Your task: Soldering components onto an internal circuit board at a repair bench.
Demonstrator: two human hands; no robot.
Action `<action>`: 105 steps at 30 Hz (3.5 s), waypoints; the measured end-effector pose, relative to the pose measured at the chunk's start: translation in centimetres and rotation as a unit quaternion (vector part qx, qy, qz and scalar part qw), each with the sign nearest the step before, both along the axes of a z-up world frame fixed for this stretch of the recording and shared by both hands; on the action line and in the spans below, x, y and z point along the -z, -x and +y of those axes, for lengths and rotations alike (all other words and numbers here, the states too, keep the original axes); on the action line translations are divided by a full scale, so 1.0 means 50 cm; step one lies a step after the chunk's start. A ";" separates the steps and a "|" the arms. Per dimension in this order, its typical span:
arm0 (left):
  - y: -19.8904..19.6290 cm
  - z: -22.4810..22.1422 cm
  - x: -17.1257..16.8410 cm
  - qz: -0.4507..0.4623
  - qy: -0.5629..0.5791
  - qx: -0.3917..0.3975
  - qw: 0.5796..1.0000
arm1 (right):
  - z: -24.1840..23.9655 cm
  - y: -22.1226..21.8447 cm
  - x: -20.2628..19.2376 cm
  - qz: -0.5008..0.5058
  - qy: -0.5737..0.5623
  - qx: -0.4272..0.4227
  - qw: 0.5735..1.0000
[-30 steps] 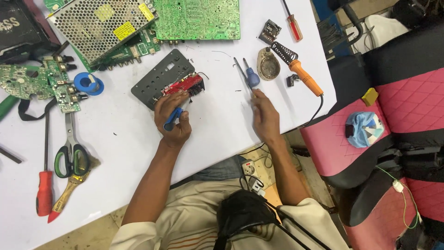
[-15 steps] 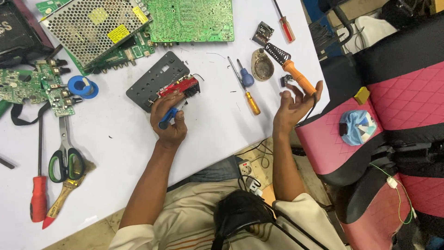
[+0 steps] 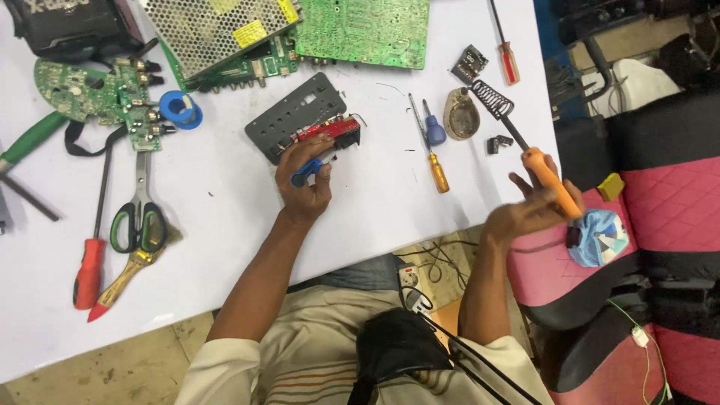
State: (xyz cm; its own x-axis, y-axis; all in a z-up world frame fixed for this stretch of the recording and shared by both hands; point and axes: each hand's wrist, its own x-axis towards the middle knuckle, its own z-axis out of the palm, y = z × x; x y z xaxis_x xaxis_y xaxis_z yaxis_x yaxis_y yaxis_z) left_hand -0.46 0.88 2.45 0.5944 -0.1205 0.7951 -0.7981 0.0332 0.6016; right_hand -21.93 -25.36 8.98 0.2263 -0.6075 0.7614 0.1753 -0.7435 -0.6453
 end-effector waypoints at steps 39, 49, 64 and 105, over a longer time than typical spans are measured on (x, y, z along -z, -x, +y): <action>-0.001 0.001 0.000 0.010 -0.026 0.042 0.999 | 0.204 -0.247 0.125 0.037 -0.022 -0.284 0.958; 0.001 -0.002 0.023 -0.021 -0.051 0.031 0.998 | 0.198 -0.246 0.130 0.032 -0.007 -0.289 0.957; -0.002 -0.013 0.046 -0.039 -0.042 -0.023 0.998 | 0.203 -0.243 0.145 0.016 0.007 -0.270 0.963; 0.024 -0.012 0.071 -0.068 0.025 0.064 0.995 | 0.274 -0.209 -0.043 -0.115 0.059 -0.292 0.948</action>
